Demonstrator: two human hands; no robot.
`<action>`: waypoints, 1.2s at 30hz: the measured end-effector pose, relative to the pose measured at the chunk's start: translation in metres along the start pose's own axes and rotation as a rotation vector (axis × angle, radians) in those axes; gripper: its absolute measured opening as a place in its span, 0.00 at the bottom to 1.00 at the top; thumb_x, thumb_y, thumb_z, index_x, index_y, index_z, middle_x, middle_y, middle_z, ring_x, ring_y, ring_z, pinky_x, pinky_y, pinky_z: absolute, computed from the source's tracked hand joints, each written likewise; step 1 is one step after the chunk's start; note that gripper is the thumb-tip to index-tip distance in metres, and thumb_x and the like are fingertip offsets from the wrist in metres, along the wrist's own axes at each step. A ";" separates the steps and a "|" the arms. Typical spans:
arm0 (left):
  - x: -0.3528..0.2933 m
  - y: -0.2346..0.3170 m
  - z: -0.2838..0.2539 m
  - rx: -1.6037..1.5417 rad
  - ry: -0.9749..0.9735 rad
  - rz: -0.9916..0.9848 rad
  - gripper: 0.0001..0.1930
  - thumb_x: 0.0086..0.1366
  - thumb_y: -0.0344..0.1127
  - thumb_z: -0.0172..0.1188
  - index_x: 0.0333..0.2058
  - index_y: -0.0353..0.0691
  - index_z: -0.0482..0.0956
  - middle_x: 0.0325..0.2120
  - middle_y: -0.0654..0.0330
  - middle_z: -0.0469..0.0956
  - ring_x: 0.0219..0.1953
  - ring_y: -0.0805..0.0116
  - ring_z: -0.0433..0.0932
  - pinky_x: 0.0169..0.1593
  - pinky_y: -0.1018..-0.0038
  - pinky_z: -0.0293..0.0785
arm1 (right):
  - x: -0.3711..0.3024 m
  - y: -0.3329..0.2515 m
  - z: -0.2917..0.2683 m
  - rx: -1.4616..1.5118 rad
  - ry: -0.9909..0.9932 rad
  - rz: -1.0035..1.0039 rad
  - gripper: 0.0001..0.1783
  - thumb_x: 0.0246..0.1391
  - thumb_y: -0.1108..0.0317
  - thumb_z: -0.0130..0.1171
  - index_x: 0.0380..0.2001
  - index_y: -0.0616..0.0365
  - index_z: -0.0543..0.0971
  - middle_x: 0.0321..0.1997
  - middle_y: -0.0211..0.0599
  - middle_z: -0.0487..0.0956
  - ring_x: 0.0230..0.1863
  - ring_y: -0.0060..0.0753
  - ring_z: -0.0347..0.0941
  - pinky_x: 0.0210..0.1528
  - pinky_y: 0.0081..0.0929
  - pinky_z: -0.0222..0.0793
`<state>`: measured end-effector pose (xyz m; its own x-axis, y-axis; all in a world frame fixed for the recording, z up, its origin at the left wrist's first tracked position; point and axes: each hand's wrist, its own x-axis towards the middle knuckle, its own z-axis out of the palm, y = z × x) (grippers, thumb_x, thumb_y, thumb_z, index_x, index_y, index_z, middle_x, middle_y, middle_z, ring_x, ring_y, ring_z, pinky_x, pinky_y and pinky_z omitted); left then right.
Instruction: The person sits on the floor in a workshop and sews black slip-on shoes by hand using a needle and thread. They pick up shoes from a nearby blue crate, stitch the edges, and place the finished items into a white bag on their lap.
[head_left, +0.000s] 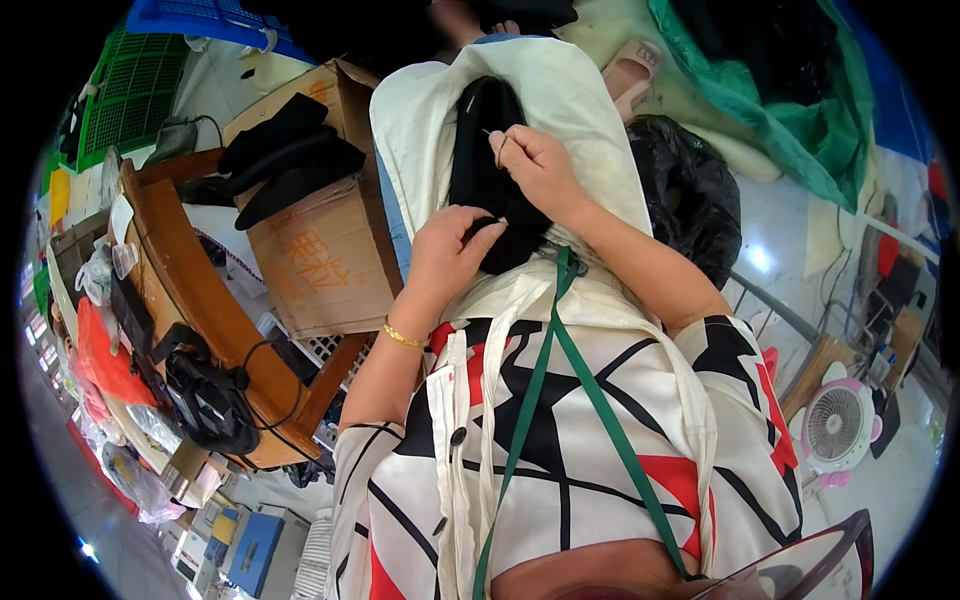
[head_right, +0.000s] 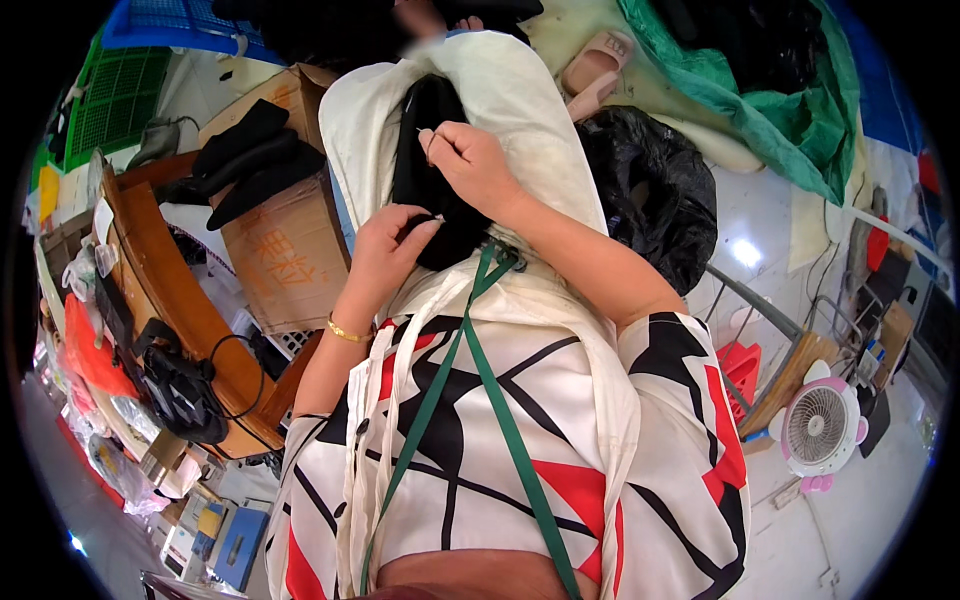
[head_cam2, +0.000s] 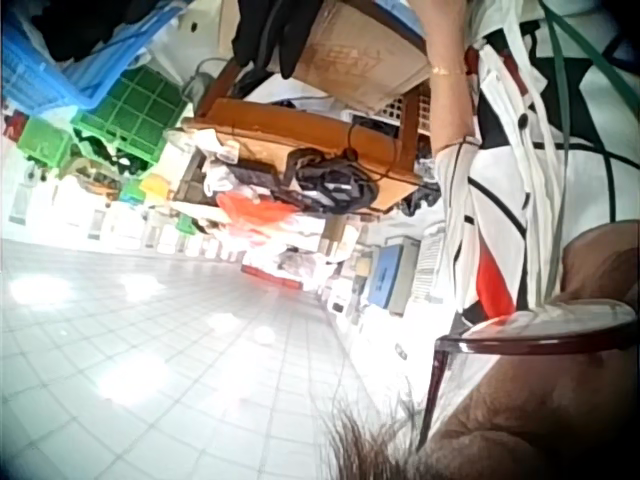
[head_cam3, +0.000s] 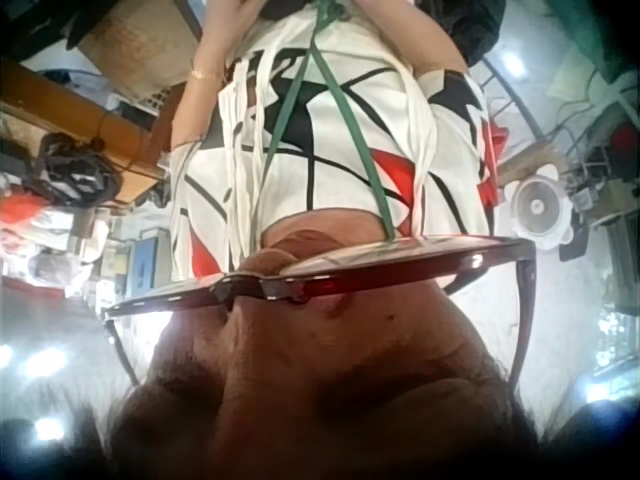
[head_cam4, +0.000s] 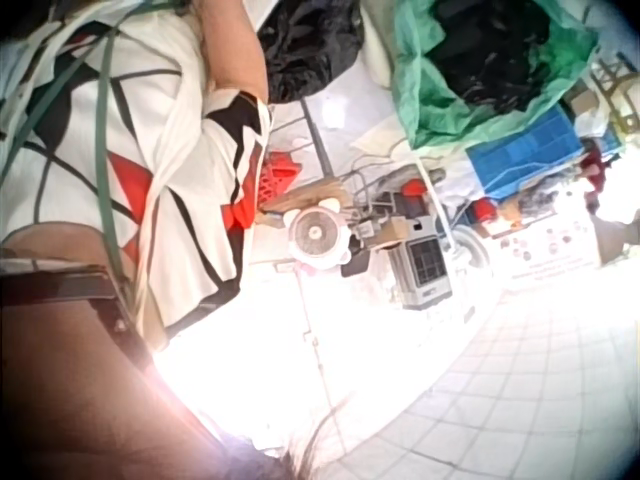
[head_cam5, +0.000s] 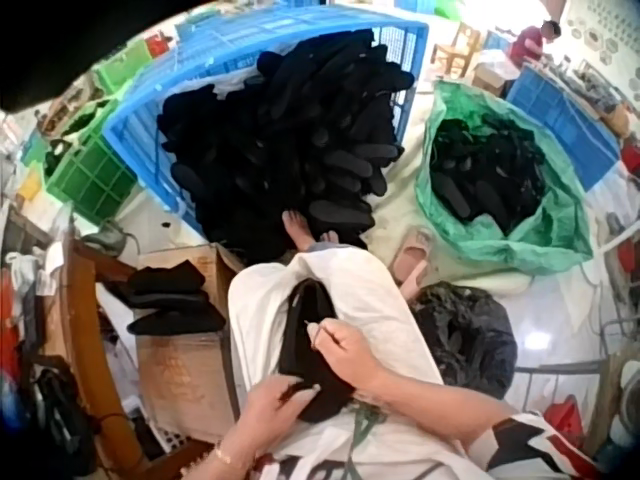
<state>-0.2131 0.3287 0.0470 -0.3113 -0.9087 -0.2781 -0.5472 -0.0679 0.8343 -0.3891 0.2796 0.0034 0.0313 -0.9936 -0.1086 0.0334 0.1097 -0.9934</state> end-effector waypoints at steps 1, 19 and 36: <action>-0.005 0.003 -0.001 -0.031 0.019 -0.055 0.17 0.59 0.45 0.66 0.33 0.34 0.80 0.26 0.50 0.78 0.31 0.53 0.77 0.34 0.65 0.73 | -0.002 -0.001 -0.003 0.026 -0.016 0.039 0.17 0.64 0.65 0.54 0.21 0.60 0.70 0.18 0.26 0.67 0.21 0.17 0.59 0.25 0.21 0.58; -0.025 -0.017 -0.010 -0.430 0.452 0.047 0.16 0.57 0.27 0.66 0.38 0.39 0.67 0.33 0.62 0.70 0.34 0.74 0.72 0.36 0.78 0.71 | -0.020 -0.075 0.003 -0.141 -0.018 -0.541 0.06 0.59 0.73 0.55 0.28 0.60 0.75 0.26 0.36 0.72 0.28 0.33 0.70 0.32 0.27 0.66; 0.071 -0.047 -0.143 -0.521 -0.088 0.072 0.10 0.69 0.33 0.56 0.43 0.35 0.81 0.36 0.68 0.79 0.38 0.79 0.75 0.45 0.80 0.72 | 0.019 -0.067 0.090 0.882 -0.431 0.231 0.17 0.69 0.58 0.44 0.27 0.55 0.70 0.23 0.32 0.72 0.24 0.25 0.70 0.31 0.27 0.73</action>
<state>-0.0981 0.2090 0.0560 -0.4099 -0.8822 -0.2316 -0.0707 -0.2224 0.9724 -0.3009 0.2557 0.0711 0.4830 -0.8700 -0.0988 0.7029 0.4526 -0.5487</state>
